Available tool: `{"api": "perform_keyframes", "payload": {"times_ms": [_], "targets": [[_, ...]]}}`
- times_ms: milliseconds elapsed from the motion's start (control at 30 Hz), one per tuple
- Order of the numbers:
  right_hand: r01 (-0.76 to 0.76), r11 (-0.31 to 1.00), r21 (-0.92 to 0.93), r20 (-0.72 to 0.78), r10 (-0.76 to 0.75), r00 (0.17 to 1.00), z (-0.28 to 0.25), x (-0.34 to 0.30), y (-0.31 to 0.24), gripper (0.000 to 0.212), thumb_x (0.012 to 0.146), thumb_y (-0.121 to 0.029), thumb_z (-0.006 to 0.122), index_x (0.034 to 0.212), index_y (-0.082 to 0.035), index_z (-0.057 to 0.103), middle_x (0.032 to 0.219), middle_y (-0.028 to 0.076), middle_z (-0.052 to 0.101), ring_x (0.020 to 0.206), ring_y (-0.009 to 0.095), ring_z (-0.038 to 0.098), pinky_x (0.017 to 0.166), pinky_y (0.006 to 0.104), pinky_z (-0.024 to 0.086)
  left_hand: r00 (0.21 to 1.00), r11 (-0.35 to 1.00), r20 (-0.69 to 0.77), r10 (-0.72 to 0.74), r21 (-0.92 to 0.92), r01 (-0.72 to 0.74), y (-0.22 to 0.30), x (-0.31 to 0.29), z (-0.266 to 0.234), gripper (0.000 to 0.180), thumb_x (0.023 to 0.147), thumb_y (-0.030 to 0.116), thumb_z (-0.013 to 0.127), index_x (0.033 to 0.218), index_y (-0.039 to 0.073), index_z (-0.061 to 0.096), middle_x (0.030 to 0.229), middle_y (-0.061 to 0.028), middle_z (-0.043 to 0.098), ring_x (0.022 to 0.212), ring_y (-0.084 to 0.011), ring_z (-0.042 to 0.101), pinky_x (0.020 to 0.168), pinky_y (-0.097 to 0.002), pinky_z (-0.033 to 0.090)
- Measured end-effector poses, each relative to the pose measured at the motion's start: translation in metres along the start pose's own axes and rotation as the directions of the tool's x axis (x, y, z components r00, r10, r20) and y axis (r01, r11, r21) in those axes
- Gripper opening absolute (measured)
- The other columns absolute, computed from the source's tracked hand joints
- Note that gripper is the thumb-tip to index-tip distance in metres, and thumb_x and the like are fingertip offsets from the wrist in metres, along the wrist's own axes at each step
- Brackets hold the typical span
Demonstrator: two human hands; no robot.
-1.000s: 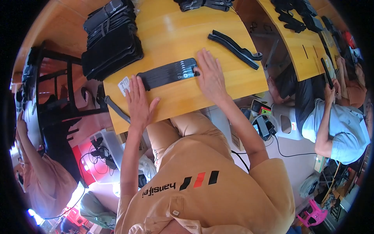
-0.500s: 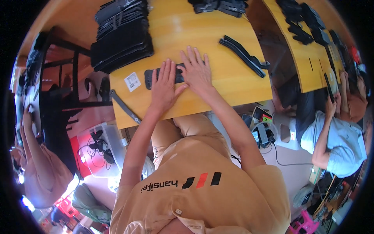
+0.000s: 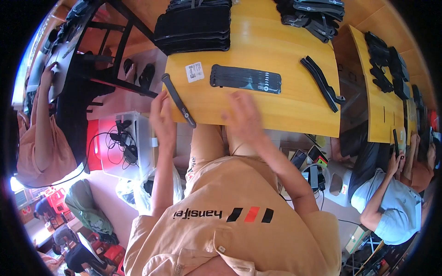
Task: Assembling plastic components and straps by snapping pieces together and applying labels.
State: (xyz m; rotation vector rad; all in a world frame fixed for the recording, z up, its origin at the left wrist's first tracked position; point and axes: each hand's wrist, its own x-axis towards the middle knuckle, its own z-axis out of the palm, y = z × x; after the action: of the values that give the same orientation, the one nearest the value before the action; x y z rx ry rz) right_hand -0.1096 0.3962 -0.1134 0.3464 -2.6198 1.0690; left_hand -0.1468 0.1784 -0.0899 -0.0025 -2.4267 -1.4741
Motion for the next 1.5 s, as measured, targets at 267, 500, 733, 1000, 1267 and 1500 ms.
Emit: {"api": "perform_keyframes", "payload": {"times_ms": [267,500,733,1000,1267,1500], "targets": [[0.445,0.886,-0.128,0.123,-0.431,0.894,0.071,0.006,-0.032,0.037,0.073,-0.005,0.055,0.109,0.001,0.054,0.106,0.011,0.053,0.097,0.024,0.052,0.082,0.034,0.046,0.77,0.519,0.19,-0.609,-0.639,0.568,-0.056,-0.069,-0.031,0.03,0.094,0.025,0.045,0.106,0.0,0.055,0.094,-0.0103,0.063,0.08,-0.0162,0.062,0.073,-0.0259,0.049],[0.425,0.901,-0.087,0.005,-0.426,0.905,0.044,-0.002,-0.041,0.033,0.068,-0.004,0.057,0.101,0.003,0.058,0.099,0.01,0.059,0.084,0.022,0.057,0.069,0.0298,0.048,0.667,0.279,0.547,-0.506,-0.627,0.727,-0.029,-0.086,-0.001,0.031,0.092,0.027,0.05,0.107,0.0,0.056,0.088,-0.0089,0.064,0.074,-0.0141,0.062,0.066,-0.0226,0.05],[0.361,0.927,-0.099,-0.208,-0.374,0.904,0.008,-0.024,-0.063,0.027,0.062,-0.002,0.062,0.089,0.001,0.063,0.089,0.009,0.062,0.071,0.022,0.058,0.061,0.0316,0.049,0.698,0.191,0.619,-0.36,-0.684,0.704,0.02,-0.071,0.01,0.025,0.091,0.016,0.053,0.109,-0.001,0.056,0.09,-0.0058,0.062,0.075,-0.0105,0.06,0.066,-0.0224,0.051],[0.024,0.875,0.483,-0.088,0.021,0.996,-0.031,-0.022,-0.056,0.017,0.072,0.004,0.064,0.089,-0.001,0.064,0.085,0.01,0.06,0.073,0.024,0.06,0.061,0.0272,0.049,0.705,0.251,0.638,-0.309,-0.661,0.707,0.038,-0.069,0.016,0.024,0.088,0.011,0.057,0.107,-0.004,0.056,0.085,-0.0115,0.065,0.071,-0.0142,0.065,0.062,-0.0205,0.055],[-0.005,0.894,0.448,0.051,-0.02,0.999,-0.051,-0.023,-0.059,0.018,0.071,0.01,0.062,0.088,0.002,0.065,0.079,0.011,0.061,0.071,0.021,0.061,0.062,0.0265,0.048,0.725,0.335,0.609,-0.323,-0.643,0.689,0.051,-0.071,0.017,0.025,0.085,0.01,0.061,0.106,-0.004,0.057,0.087,-0.0121,0.065,0.074,-0.0139,0.064,0.064,-0.0207,0.054],[0.077,0.929,0.363,0.059,-0.105,0.993,-0.049,-0.022,-0.056,0.017,0.07,0.008,0.064,0.086,0.001,0.065,0.078,0.011,0.061,0.067,0.023,0.06,0.057,0.029,0.048,0.75,0.454,0.557,-0.357,-0.598,0.661,0.053,-0.073,0.017,0.028,0.081,0.011,0.067,0.104,-0.004,0.059,0.088,-0.0108,0.065,0.074,-0.0122,0.063,0.064,-0.0216,0.054]]}}
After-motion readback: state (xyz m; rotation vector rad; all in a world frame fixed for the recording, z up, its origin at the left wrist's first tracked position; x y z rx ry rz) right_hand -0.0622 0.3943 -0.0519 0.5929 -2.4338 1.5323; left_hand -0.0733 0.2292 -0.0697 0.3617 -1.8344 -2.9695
